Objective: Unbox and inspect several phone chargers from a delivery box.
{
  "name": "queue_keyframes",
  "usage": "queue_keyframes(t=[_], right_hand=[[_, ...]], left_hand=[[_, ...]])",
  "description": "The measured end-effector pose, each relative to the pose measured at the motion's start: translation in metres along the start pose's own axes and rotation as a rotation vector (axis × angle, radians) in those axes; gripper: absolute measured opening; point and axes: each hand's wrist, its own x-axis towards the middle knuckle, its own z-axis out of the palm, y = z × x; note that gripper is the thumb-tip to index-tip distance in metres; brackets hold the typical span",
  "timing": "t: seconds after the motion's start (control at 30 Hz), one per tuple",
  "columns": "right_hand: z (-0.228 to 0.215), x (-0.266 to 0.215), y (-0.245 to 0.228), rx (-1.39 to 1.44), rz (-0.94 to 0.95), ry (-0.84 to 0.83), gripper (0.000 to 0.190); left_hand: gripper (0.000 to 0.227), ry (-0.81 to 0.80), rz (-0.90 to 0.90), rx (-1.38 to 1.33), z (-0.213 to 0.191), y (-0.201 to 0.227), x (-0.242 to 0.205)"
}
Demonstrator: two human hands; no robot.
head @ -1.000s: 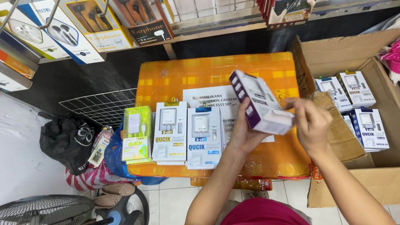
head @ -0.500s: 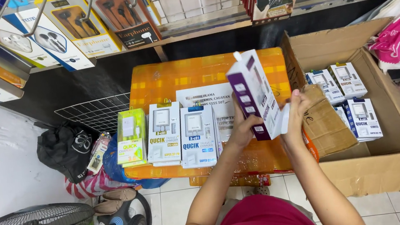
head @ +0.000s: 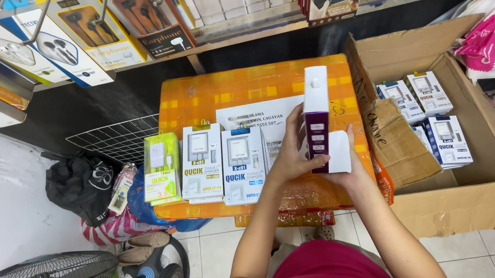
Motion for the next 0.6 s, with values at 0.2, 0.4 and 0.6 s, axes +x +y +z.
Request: queue_keyframes(t=[0.2,0.4,0.6], right_hand=[[-0.058,0.034,0.019,0.097,0.029,0.013,0.046],[-0.047,0.008,0.018,0.218,0.008,-0.106,0.040],[-0.038,-0.014,0.012,0.215,-0.055,-0.264,0.038]], left_hand=[[0.135,0.202,-0.033,-0.165,-0.010,-0.024,-0.001],[0.123,0.325,0.019,-0.278,-0.016,-0.036,-0.006],[0.088,0.517,-0.035,-0.770,-0.026,-0.040,-0.001]])
